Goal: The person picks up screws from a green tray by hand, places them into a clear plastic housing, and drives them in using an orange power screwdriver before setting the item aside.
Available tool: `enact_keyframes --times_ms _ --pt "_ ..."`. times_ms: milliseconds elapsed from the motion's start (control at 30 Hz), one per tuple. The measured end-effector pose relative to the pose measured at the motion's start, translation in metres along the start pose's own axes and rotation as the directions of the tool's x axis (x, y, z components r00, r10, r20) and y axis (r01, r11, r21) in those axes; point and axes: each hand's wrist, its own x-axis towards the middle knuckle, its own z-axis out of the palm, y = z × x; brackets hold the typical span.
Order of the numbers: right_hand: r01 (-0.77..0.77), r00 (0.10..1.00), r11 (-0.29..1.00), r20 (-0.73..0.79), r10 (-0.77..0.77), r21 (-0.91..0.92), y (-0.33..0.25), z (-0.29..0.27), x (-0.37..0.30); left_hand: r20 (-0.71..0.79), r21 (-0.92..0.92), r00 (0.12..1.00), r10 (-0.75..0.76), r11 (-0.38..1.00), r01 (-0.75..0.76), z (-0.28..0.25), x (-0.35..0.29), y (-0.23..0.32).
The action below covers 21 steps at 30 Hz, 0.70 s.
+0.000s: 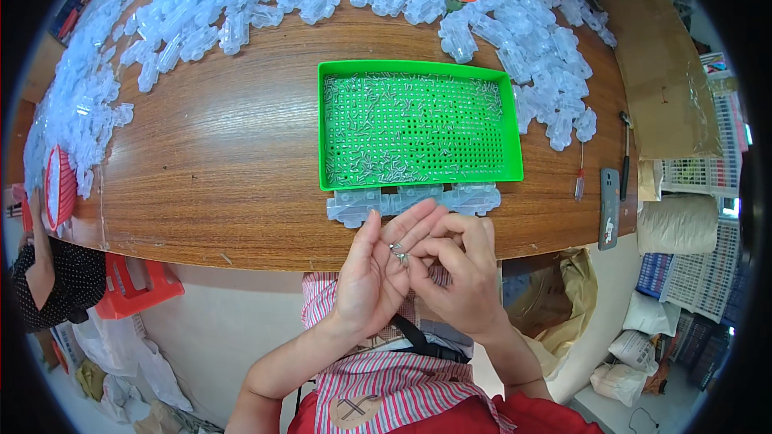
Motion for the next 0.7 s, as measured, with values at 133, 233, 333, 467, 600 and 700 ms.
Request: enact_keyframes --times_ms 133,233,333,467,600,700 --pt "-0.043 0.997 0.993 -0.052 0.049 0.111 0.007 0.001 -0.003 -0.162 0.052 0.987 0.014 0.999 -0.005 -0.010 -0.004 -0.002" --pt "0.002 0.986 0.999 -0.167 0.004 0.035 0.016 0.006 0.008 -0.226 0.079 0.973 0.045 0.997 -0.028 -0.023 -0.011 -0.006" --pt "0.076 0.989 0.996 -0.128 -0.080 -0.040 0.024 0.011 0.024 -0.237 0.027 0.971 0.026 0.999 -0.020 -0.029 -0.019 -0.008" --pt "0.146 0.988 0.986 -0.040 -0.149 -0.076 0.022 0.015 0.036 -0.264 0.055 0.963 0.049 0.998 -0.036 -0.025 -0.020 -0.002" --pt "0.117 0.993 0.989 0.039 -0.114 -0.095 0.019 0.014 0.040 -0.226 0.054 0.972 0.062 0.997 -0.051 -0.025 -0.016 -0.002" --pt "0.120 0.990 0.986 0.089 -0.109 -0.119 0.016 0.013 0.042 -0.185 0.032 0.981 0.062 0.998 -0.057 -0.028 -0.015 -0.003"
